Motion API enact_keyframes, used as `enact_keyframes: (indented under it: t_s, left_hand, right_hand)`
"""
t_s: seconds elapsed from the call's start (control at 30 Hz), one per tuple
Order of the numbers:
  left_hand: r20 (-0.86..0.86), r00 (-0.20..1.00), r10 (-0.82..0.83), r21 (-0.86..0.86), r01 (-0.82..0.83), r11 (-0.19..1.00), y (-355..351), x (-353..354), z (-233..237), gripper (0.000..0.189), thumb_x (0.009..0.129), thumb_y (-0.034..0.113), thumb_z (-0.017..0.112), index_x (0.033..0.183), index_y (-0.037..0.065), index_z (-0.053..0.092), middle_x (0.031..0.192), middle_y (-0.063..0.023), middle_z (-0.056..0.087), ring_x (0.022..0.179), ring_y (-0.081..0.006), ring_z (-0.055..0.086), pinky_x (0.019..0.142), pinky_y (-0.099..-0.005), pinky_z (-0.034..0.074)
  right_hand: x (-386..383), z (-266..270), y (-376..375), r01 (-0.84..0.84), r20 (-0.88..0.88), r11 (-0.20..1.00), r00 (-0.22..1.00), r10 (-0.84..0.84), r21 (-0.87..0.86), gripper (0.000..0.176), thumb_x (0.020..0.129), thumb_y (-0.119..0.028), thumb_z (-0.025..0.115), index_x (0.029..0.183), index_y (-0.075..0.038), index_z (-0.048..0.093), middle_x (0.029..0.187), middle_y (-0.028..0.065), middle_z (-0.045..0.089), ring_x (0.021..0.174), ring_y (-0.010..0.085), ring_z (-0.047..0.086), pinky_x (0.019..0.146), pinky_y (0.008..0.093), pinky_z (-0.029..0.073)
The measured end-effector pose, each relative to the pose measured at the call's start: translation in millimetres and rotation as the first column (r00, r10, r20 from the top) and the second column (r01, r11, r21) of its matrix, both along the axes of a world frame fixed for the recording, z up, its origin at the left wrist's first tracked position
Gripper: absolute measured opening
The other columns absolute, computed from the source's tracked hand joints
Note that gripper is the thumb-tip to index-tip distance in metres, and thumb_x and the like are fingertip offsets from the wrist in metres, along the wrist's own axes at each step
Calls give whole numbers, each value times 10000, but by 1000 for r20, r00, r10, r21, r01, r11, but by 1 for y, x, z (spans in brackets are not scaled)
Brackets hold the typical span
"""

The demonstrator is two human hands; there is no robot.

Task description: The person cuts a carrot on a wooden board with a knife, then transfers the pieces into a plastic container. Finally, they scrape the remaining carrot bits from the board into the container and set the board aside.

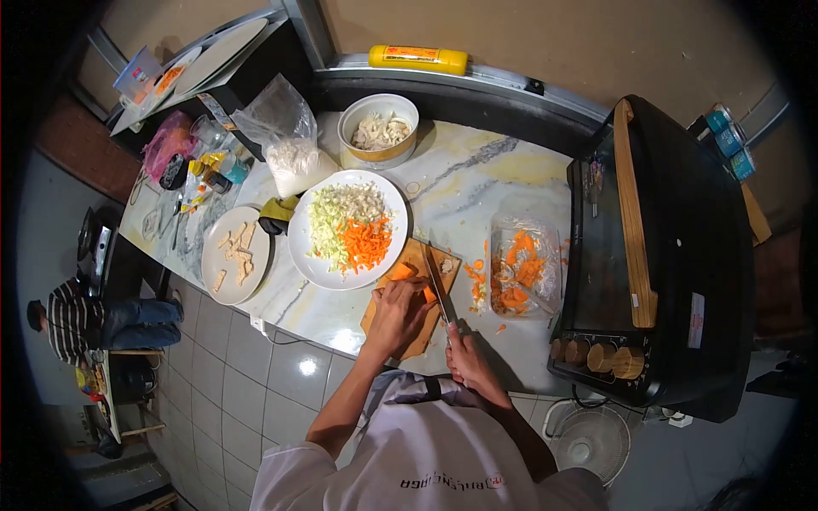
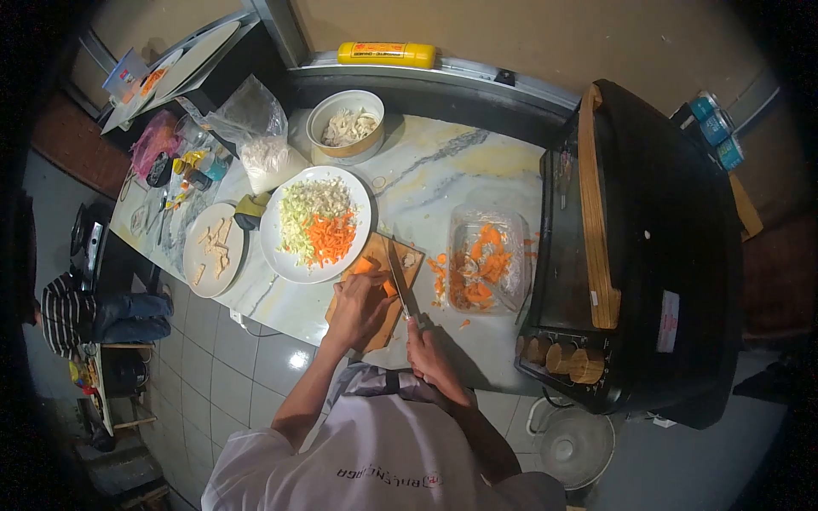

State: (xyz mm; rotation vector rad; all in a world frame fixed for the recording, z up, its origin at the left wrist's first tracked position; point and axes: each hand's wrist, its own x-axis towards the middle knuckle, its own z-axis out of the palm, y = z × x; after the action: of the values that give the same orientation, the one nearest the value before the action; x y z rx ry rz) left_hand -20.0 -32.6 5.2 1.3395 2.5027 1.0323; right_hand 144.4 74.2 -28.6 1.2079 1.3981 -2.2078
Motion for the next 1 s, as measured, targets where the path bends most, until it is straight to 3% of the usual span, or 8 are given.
enact_keyframes:
  t_s: [0.37, 0.57, 0.77, 1.0]
  left_hand:
    - [-68, 993, -101, -5, 101, 995, 3, -12, 10, 392, 857, 183, 747, 1222, 107, 625, 1067, -71, 651, 1082, -250, 555, 944, -461, 332]
    - [-37, 994, -102, -7, 102, 995, 2, -13, 7, 372, 852, 210, 759, 1200, 122, 661, 1118, -34, 665, 1091, -235, 550, 957, -482, 335]
    - [-166, 979, -117, 36, 124, 992, -2, -16, -1, 361, 851, 221, 762, 1187, 129, 670, 1139, -4, 677, 1109, -234, 562, 995, -496, 323]
    - [-122, 989, -79, 100, 92, 991, -2, -12, -6, 317, 843, 171, 775, 1139, 104, 682, 1164, -13, 697, 1155, -241, 597, 1035, -499, 348]
  right_hand:
    - [2, 4, 2, 1, -45, 1000, 999, 0, 18, 623, 1023, -636, 365, 650, -138, 346, 523, -49, 323, 387, 75, 298, 350, 266, 255]
    - [2, 1, 2, 26, -10, 999, 1000, -25, 37, 620, 1021, -648, 345, 662, -142, 344, 523, -50, 321, 384, 79, 295, 353, 265, 257]
    - [-3, 9, 4, 2, -5, 1000, 1000, -1, 25, 617, 1037, -630, 301, 672, -135, 351, 518, -52, 318, 376, 81, 293, 344, 271, 258]
    - [-14, 24, 6, 22, -27, 998, 999, -21, 62, 658, 1053, -583, 294, 587, -120, 333, 480, -38, 323, 339, 102, 322, 328, 284, 286]
